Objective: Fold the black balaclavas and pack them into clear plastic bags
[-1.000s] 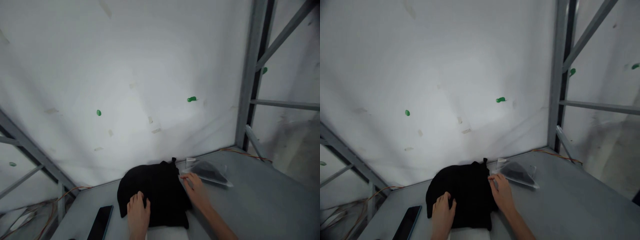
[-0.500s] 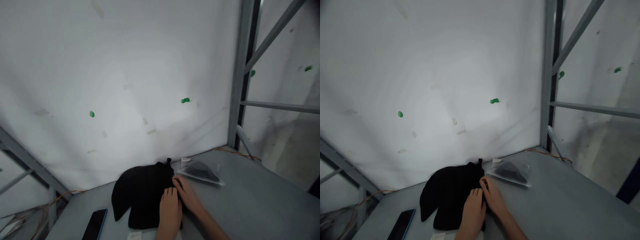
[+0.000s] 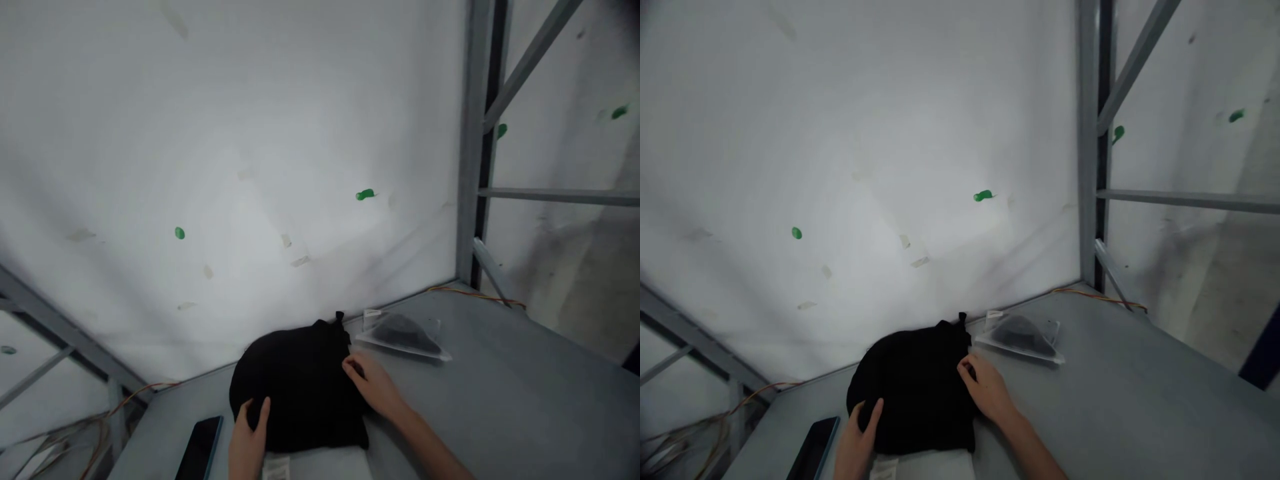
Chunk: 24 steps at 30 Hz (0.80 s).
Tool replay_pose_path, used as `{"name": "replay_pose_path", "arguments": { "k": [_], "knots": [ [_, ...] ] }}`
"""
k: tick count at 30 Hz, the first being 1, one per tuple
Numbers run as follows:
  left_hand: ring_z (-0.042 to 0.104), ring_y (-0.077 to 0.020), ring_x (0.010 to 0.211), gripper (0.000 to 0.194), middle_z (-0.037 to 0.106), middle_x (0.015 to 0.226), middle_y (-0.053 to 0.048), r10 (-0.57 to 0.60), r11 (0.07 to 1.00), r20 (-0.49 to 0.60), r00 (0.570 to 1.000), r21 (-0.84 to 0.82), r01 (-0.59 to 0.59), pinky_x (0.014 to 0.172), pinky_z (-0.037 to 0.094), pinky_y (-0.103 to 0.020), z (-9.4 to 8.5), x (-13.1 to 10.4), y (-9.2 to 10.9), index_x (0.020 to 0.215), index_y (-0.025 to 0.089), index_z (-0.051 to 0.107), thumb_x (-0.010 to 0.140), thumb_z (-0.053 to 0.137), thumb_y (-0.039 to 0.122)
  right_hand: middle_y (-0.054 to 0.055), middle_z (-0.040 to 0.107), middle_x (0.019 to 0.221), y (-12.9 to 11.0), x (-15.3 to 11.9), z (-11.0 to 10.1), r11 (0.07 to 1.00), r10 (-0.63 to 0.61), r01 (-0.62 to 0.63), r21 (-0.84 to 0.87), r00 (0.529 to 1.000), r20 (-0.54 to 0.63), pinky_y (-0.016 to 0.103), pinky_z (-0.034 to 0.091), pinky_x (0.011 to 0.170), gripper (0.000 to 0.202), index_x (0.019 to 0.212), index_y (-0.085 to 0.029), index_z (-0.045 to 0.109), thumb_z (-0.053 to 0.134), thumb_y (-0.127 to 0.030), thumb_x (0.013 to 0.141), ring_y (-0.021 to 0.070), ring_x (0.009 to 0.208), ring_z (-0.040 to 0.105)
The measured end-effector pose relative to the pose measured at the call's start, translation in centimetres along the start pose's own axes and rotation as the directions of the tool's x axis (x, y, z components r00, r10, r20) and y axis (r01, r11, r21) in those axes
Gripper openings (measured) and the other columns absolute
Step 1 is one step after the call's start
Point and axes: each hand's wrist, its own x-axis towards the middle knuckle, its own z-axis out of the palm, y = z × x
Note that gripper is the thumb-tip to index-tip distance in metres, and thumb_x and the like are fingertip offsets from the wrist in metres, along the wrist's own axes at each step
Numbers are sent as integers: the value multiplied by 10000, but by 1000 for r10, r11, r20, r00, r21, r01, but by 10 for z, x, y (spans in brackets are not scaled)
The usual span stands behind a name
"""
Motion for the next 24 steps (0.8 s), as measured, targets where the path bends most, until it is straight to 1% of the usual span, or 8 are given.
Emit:
{"name": "replay_pose_path", "arguments": {
  "k": [3, 7, 9, 11, 14, 18, 21, 24],
  "knots": [
    [644, -342, 1124, 568, 701, 1153, -135, 49, 998, -20, 999, -31, -49, 909, 526, -442, -4, -3, -1, 1146, 170, 586, 818, 453, 614, 30, 668, 868, 2, -1, 0, 1000, -19, 19, -20, 1000, 15, 349, 485, 772, 240, 878, -248, 626, 437, -383, 938, 221, 840, 638],
    [677, -337, 1027, 438, 717, 1083, -134, 43, 998, -154, 987, 58, -34, 829, 549, -426, -14, -5, 15, 1129, 174, 620, 897, 405, 477, 48, 655, 890, 1, -3, -3, 996, -52, 52, -71, 999, -2, 372, 484, 800, 219, 899, -238, 625, 436, -341, 939, 234, 871, 632],
    [697, -285, 956, 403, 687, 1119, -141, 178, 977, -161, 971, 142, -156, 777, 558, -367, -12, -11, 29, 1192, 146, 609, 938, 371, 348, 72, 652, 939, -6, -5, -3, 987, -107, 98, -130, 992, -61, 388, 474, 836, 223, 933, -227, 629, 424, -316, 943, 246, 924, 624],
    [709, -205, 820, 406, 644, 1182, -126, 327, 918, -63, 943, 259, -301, 679, 554, -295, -5, -21, 44, 1261, 153, 588, 933, 351, 178, 85, 655, 985, -21, -5, 2, 975, -176, 161, -151, 980, -89, 386, 460, 869, 242, 961, -225, 629, 397, -295, 955, 246, 972, 618],
    [704, -161, 870, 562, 604, 1289, -89, 424, 800, 97, 900, 426, -422, 632, 540, -219, 14, -35, 61, 1301, 211, 585, 832, 383, -24, 55, 686, 970, -54, 3, 25, 983, -157, 158, -96, 987, 24, 337, 464, 833, 243, 1059, -240, 615, 404, -318, 967, 212, 923, 647],
    [626, -226, 1130, 670, 602, 1355, -66, 487, 690, 163, 858, 531, -492, 777, 574, -245, 29, -46, 62, 1278, 222, 616, 732, 411, -108, 27, 722, 882, -83, 30, 72, 980, 98, -55, -191, 969, 227, 313, 460, 730, 457, 1311, -219, 491, 553, -416, 904, 223, 831, 692],
    [625, -232, 1117, 660, 610, 1354, -69, 521, 676, 172, 836, 515, -527, 858, 577, -302, 30, -51, 53, 1294, 219, 609, 752, 396, -92, 33, 727, 948, -81, 51, 98, 960, 147, -86, -266, 964, 221, 304, 446, 753, 361, 1248, -239, 535, 552, -281, 890, 224, 913, 690],
    [612, -233, 1165, 699, 612, 1361, -66, 566, 655, 212, 797, 472, -591, 906, 569, -315, 31, -57, 43, 1346, 208, 568, 758, 356, -105, 42, 721, 993, -69, 62, 111, 933, 178, -106, -345, 967, 182, 300, 442, 766, 304, 1187, -252, 554, 477, -176, 903, 210, 947, 680]
  ]
}}
